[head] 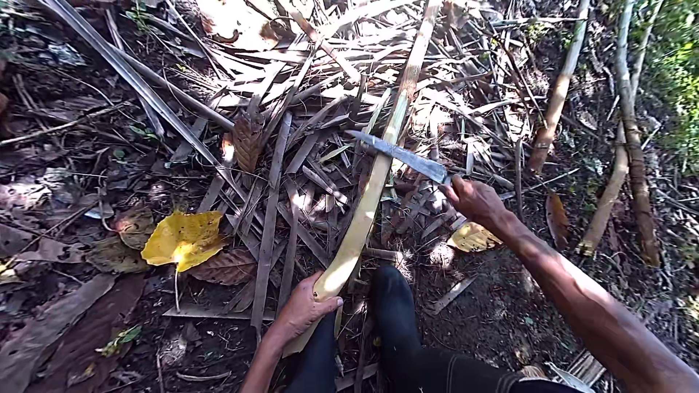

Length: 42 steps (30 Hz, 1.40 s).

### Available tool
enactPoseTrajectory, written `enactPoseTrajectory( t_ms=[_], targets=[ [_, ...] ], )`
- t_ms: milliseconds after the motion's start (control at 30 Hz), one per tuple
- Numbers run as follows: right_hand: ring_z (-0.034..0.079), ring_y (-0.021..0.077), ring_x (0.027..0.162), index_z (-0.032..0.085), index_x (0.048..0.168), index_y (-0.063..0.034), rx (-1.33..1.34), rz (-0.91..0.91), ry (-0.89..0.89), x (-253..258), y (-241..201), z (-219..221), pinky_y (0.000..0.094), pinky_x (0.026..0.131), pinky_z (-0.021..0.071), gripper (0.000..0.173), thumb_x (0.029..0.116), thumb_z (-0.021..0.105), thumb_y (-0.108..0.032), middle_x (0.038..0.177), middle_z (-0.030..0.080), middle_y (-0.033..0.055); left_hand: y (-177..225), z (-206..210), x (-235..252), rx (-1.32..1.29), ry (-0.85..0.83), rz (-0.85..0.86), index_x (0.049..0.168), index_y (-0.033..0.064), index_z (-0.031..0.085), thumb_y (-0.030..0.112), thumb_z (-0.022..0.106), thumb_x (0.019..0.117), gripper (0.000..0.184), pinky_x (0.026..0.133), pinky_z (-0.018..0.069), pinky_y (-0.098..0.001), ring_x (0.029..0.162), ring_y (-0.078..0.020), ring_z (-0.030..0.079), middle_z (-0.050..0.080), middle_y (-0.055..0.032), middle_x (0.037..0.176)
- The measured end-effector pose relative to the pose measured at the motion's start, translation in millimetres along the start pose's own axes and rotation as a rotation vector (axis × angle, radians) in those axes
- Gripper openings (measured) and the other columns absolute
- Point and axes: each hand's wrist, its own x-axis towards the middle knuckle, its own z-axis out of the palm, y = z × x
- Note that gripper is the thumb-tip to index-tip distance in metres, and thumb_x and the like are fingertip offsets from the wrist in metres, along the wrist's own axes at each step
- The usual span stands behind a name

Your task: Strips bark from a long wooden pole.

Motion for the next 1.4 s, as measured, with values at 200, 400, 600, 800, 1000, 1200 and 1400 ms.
enactPoseTrajectory(
  t_ms=[200,400,600,800,1000,1200,1400],
  targets=[
    [0.066,0.0342,0.061,0.063,0.102,-0.0027,-0.052,-0.108,0.104,5,1,3,0.0538,0.053,0.0540,0.051,0.1063,0.046,-0.051,0.075,0.063,0.0143,1,-1,0,-0.030,0.005,-0.003,0.119,0.0093,0.066,0.036,0.085,0.0683,0.060,0.067,0.0627,-0.0331,0.073,-0.0134,0.071,0.072,-0.0034,0.092],
    [0.069,0.0487,0.093,0.060,0.114,-0.0008,0.016,0.270,-0.061,51,24,-21,0.0669,0.077,0.0529,0.067,0.1074,0.030,-0.060,0.093,0.068,0.0267,0,-2,0,0.004,0.009,-0.001,0.121,0.0073,0.066,0.036,0.085,0.0692,0.062,0.070,0.0632,-0.0345,0.075,-0.0139,0.072,0.072,-0.0042,0.094],
    [0.071,0.0412,0.081,0.062,0.114,-0.0020,-0.001,0.012,-0.002,44,17,-2,0.0607,0.070,0.0561,0.057,0.1083,0.038,-0.053,0.086,0.068,0.0196,-2,-2,3,-0.012,0.019,-0.005,0.119,0.0085,0.066,0.036,0.086,0.0670,0.062,0.067,0.0634,-0.0338,0.073,-0.0140,0.072,0.072,-0.0035,0.091],
    [0.069,0.0475,0.092,0.059,0.115,-0.0014,0.102,0.261,-0.056,56,28,3,0.0659,0.077,0.0531,0.064,0.1082,0.030,-0.058,0.091,0.068,0.0250,2,-1,-1,-0.018,0.020,-0.005,0.119,0.0075,0.066,0.036,0.085,0.0677,0.061,0.067,0.0630,-0.0325,0.072,-0.0134,0.072,0.072,-0.0033,0.090],
    [0.070,0.0388,0.076,0.062,0.112,-0.0048,-0.048,-0.061,-0.006,41,21,9,0.0583,0.065,0.0564,0.056,0.1070,0.039,-0.056,0.085,0.067,0.0169,0,-2,0,-0.019,0.015,0.004,0.119,0.0086,0.066,0.037,0.086,0.0678,0.062,0.066,0.0632,-0.0321,0.071,-0.0136,0.072,0.073,-0.0029,0.090],
    [0.069,0.0497,0.099,0.058,0.118,0.0019,0.109,0.469,0.017,60,27,-3,0.0666,0.080,0.0530,0.071,0.1074,0.028,-0.061,0.099,0.068,0.0289,3,-3,-2,-0.026,0.017,-0.003,0.119,0.0078,0.066,0.035,0.086,0.0670,0.062,0.066,0.0631,-0.0324,0.071,-0.0140,0.072,0.073,-0.0036,0.090],
    [0.071,0.0440,0.082,0.060,0.121,-0.0002,-0.020,0.059,0.055,45,11,22,0.0607,0.068,0.0565,0.062,0.1066,0.040,-0.058,0.096,0.068,0.0233,1,-2,-2,0.000,0.034,0.008,0.119,0.0074,0.066,0.037,0.086,0.0680,0.062,0.068,0.0636,-0.0328,0.075,-0.0132,0.072,0.073,-0.0034,0.093]
  ],
)
